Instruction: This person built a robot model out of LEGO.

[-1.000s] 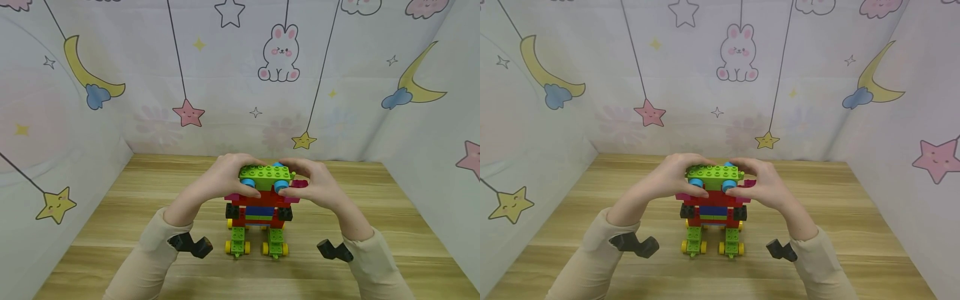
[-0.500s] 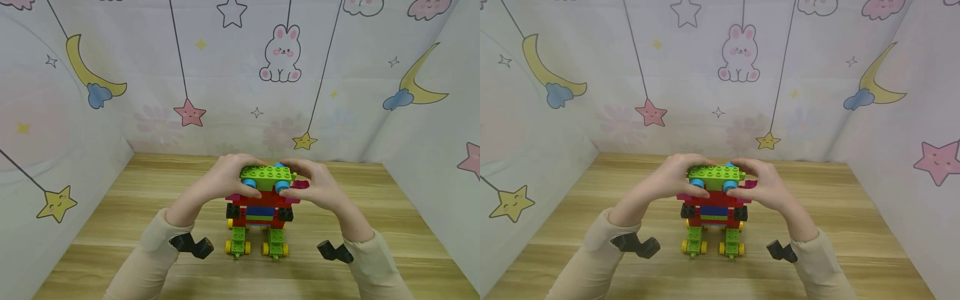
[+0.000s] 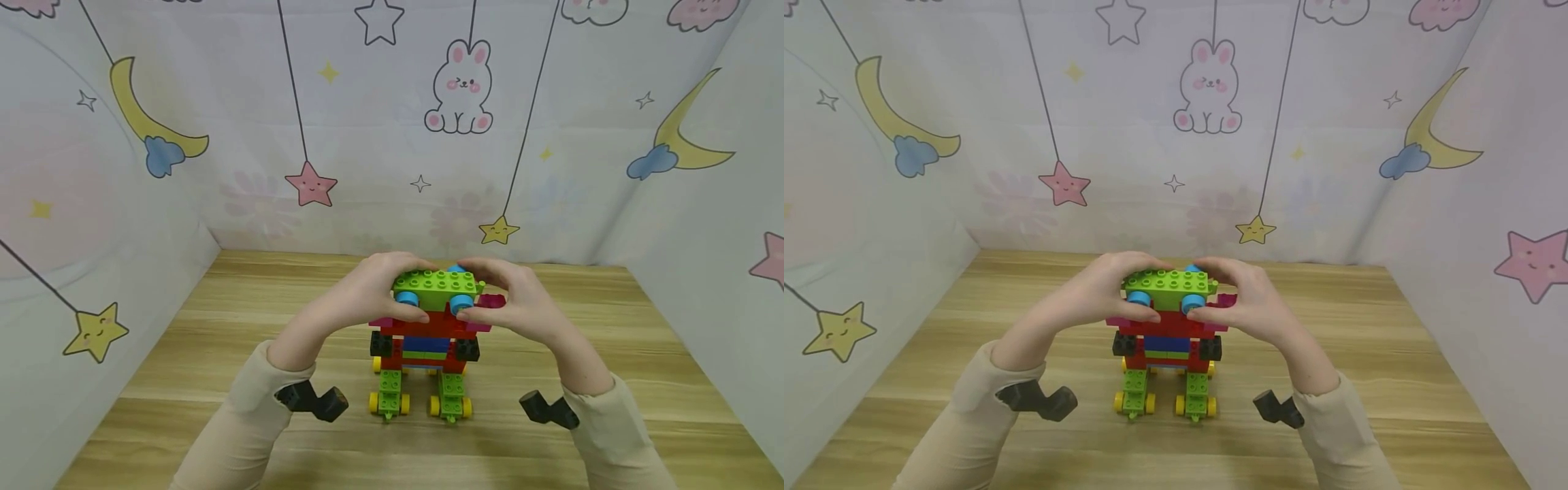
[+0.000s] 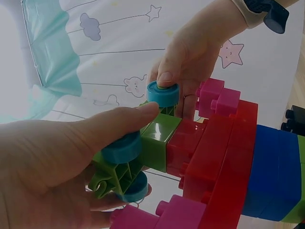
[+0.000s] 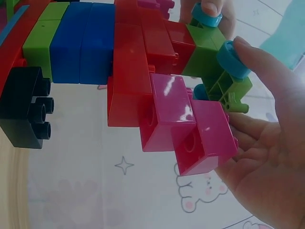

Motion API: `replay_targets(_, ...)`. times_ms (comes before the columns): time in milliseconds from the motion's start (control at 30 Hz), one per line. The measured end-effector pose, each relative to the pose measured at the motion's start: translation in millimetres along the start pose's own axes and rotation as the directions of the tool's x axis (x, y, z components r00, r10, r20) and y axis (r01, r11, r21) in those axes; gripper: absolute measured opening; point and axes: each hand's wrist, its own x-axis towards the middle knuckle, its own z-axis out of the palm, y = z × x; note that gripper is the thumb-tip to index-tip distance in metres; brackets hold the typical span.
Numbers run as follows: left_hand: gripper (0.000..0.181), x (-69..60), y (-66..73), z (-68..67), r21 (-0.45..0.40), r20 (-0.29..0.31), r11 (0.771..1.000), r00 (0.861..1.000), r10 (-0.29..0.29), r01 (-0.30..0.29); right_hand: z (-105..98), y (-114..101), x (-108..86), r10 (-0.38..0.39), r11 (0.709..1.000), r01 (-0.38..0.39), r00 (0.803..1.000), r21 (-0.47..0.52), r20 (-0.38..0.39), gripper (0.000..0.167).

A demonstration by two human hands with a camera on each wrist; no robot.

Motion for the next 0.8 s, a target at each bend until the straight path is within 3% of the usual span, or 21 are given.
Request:
replay_targets(467, 0.077, -9.1, 0.1, -3.8, 0.055, 0.025, 0.998, 0.999, 0.027, -0.029, 0, 2, 0.2, -0.059, 0.998, 0.059, 0.998, -0.027, 0.007, 0.071)
replay_targets(567, 0.075, -12.3, -1.0, -5.6, 0.037, -0.007, 0.998, 0.998, 0.057, -0.057, 0, 2, -0.6, -0.091, 0.996, 0.091, 0.995, -0.008, -0.039, 0.071)
replay_targets(633, 0.071, -14.0, -3.8, -5.9, 0.026, -0.065, 0.995, 0.993, 0.1, -0.099, -1, 1, -1.4, -0.122, 0.993, 0.122, 0.989, 0.002, -0.088, 0.068)
replay_targets(700, 0.064, -15.5, -8.3, -5.2, 0.009, -0.159, 0.987, 0.974, 0.159, -0.16, -1, 2, -2.4, -0.153, 0.988, 0.157, 0.977, 0.017, -0.146, 0.064)
replay_targets(733, 0.059, -16.1, -11.5, -4.5, 0.003, -0.218, 0.98, 0.956, 0.194, -0.198, -1, 2, -3.0, -0.167, 0.984, 0.175, 0.97, 0.028, -0.176, 0.062)
replay_targets(800, 0.048, -17.9, -18.3, -2.9, 0.014, -0.346, 0.958, 0.898, 0.273, -0.286, 0, 3, -4.0, -0.196, 0.976, 0.213, 0.951, 0.049, -0.237, 0.057)
